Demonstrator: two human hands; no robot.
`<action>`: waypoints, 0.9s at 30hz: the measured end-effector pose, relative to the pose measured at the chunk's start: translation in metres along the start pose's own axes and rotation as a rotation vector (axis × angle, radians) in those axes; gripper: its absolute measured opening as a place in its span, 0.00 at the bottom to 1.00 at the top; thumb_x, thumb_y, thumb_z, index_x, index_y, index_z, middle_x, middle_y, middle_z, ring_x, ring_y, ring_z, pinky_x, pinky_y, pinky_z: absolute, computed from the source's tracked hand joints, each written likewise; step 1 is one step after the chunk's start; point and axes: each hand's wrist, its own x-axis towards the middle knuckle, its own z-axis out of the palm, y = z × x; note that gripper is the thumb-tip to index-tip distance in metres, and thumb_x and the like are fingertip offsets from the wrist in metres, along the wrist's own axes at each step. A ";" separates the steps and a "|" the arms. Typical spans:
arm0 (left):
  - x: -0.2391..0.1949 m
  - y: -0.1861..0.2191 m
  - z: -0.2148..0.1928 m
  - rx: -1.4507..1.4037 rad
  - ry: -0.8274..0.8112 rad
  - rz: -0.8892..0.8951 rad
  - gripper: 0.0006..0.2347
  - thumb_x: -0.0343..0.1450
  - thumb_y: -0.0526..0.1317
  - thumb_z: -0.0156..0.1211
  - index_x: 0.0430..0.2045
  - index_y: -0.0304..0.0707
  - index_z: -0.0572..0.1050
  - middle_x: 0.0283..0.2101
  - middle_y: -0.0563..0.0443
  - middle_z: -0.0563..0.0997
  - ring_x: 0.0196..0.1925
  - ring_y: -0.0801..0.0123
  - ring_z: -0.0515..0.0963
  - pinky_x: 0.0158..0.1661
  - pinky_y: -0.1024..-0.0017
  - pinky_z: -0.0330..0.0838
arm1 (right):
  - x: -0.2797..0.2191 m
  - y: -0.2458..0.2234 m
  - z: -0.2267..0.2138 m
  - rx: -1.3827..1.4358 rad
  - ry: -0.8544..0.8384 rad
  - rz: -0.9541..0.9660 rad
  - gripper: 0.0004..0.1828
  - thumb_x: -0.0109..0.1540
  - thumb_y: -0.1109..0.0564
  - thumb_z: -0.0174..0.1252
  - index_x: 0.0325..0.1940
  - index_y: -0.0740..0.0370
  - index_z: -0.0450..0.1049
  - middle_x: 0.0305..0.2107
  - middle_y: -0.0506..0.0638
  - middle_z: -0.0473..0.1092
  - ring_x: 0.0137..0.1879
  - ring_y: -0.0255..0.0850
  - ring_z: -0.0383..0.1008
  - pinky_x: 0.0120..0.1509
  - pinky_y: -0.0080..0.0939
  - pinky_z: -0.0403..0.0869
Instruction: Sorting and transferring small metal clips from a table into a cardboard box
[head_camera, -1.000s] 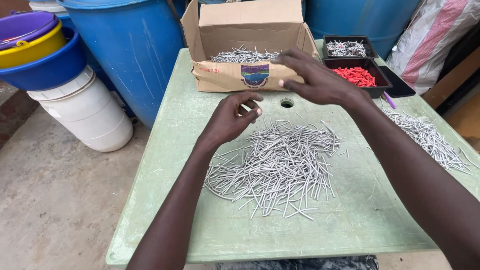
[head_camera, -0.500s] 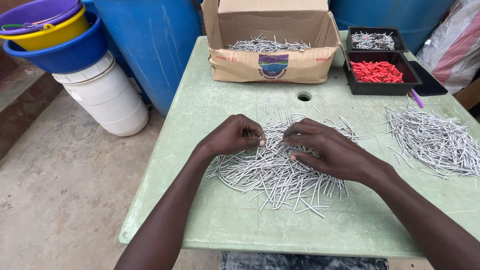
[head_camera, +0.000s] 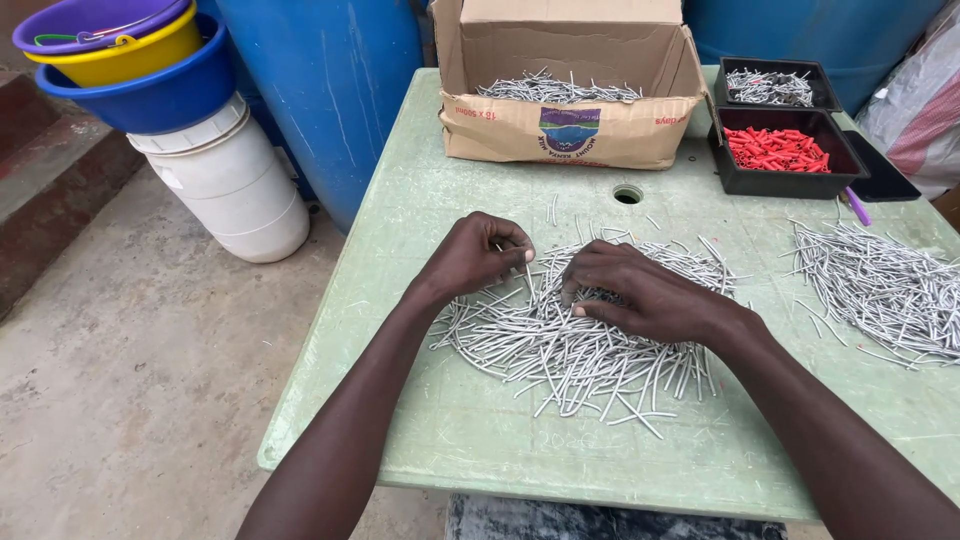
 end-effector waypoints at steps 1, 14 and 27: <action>0.001 -0.001 -0.001 -0.002 -0.004 0.003 0.05 0.65 0.29 0.61 0.31 0.30 0.81 0.23 0.43 0.82 0.20 0.72 0.81 0.21 0.81 0.76 | -0.001 -0.001 0.000 -0.003 0.002 0.004 0.14 0.62 0.57 0.56 0.52 0.58 0.77 0.43 0.53 0.77 0.59 0.52 0.70 0.59 0.56 0.65; -0.028 0.031 -0.032 0.296 -0.015 0.096 0.08 0.62 0.32 0.68 0.32 0.41 0.82 0.30 0.48 0.81 0.30 0.66 0.80 0.33 0.70 0.76 | -0.013 -0.002 -0.002 -0.070 0.186 -0.032 0.10 0.64 0.55 0.53 0.46 0.60 0.75 0.39 0.54 0.75 0.60 0.53 0.70 0.60 0.56 0.68; -0.101 0.004 -0.025 0.426 -0.132 0.321 0.02 0.67 0.39 0.66 0.28 0.46 0.80 0.45 0.52 0.75 0.52 0.62 0.73 0.49 0.64 0.68 | -0.022 0.013 -0.004 -0.094 0.211 -0.211 0.18 0.65 0.51 0.50 0.53 0.62 0.75 0.49 0.54 0.73 0.58 0.47 0.70 0.60 0.48 0.69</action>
